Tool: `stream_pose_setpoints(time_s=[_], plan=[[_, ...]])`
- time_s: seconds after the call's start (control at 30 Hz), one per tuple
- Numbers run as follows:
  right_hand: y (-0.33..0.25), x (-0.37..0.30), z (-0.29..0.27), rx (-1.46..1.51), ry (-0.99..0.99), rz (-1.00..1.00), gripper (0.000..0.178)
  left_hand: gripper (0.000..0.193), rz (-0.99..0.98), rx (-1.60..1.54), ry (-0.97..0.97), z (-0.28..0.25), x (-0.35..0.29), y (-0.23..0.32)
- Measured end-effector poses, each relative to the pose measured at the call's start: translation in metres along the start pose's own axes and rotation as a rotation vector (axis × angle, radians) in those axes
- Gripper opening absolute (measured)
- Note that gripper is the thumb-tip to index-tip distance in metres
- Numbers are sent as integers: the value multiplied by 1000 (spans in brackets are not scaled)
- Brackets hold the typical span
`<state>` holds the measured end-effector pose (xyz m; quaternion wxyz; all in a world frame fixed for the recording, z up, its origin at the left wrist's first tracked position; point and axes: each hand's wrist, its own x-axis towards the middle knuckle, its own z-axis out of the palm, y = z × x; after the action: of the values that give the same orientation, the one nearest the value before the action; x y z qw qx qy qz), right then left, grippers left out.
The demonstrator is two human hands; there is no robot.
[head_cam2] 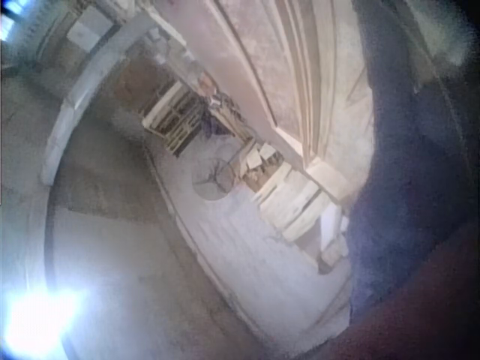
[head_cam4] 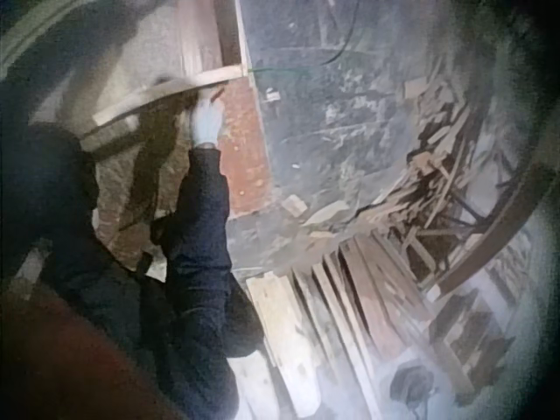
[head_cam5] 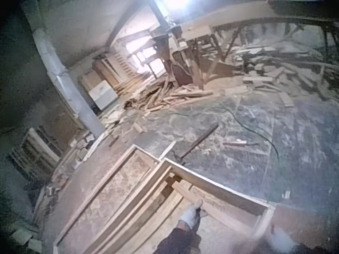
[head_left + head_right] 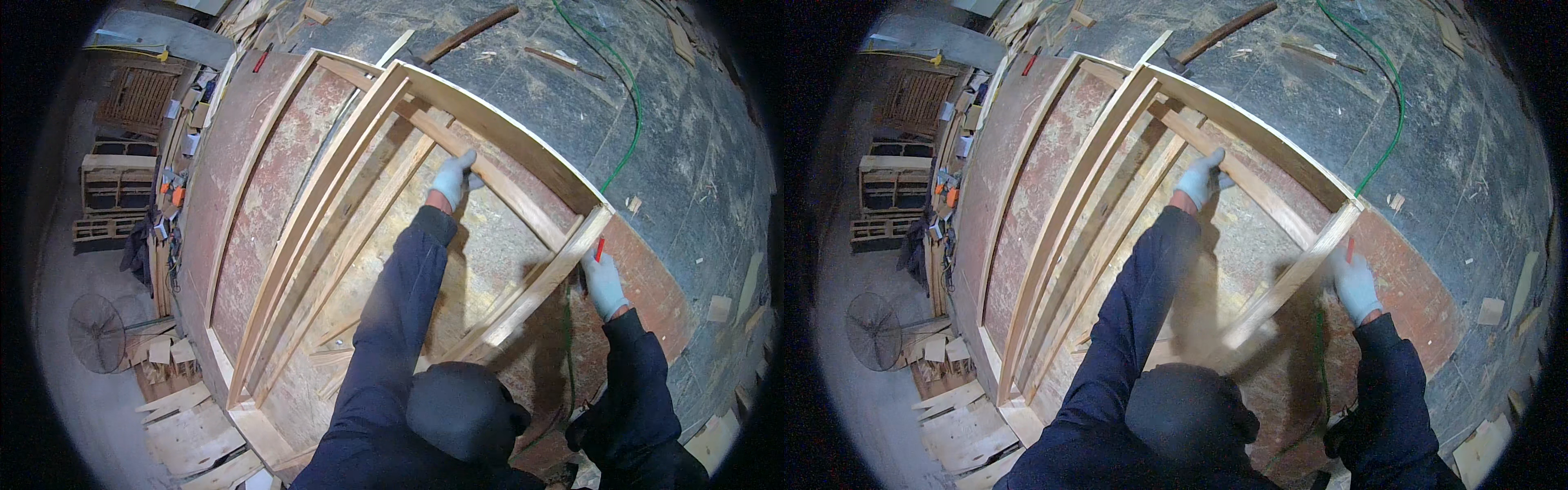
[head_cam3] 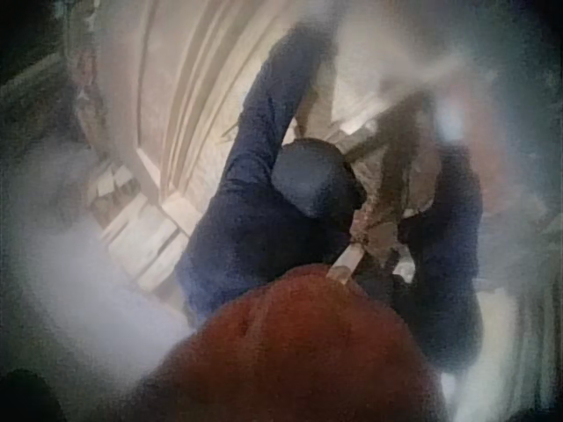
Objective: The person measures a wooden frame with a tape measure, then moves to a table saw to cut and align wooden strips. They repeatedly measure, cut, and fit the strips into the frame, using a pencil to mark positions and a ruler to verify alignment.
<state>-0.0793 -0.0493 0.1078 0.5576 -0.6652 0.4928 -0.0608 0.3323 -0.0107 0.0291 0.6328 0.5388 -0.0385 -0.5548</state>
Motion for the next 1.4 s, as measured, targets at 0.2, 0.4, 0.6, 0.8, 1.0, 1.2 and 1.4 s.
stream_pose_setpoints(time_s=[0.2, 0.4, 0.6, 0.8, 1.0, 1.2, 1.4], plan=[[30, 6, 21, -145, -88, -54, 25, 33, 71, -246, 193, 2, 8, 16], [30, -21, 33, -53, -70, -38, 23, 39, -114, -271, -10, 73, -77, -89], [-14, -32, 26, 361, 18, 254, 33, 32, -77, 20, -39, 89, -70, -115], [-6, -30, 25, 369, 74, 241, 36, 35, -49, 124, -42, 99, -53, -111], [19, -25, 33, 333, 100, 351, 34, 37, -85, 196, -29, 98, -60, -109], [17, -23, 42, 348, 29, 289, 30, 44, -137, 227, -50, 98, -58, -102], [20, -25, 58, 188, 128, 258, 27, 39, -105, 193, -171, 109, -35, -96]])
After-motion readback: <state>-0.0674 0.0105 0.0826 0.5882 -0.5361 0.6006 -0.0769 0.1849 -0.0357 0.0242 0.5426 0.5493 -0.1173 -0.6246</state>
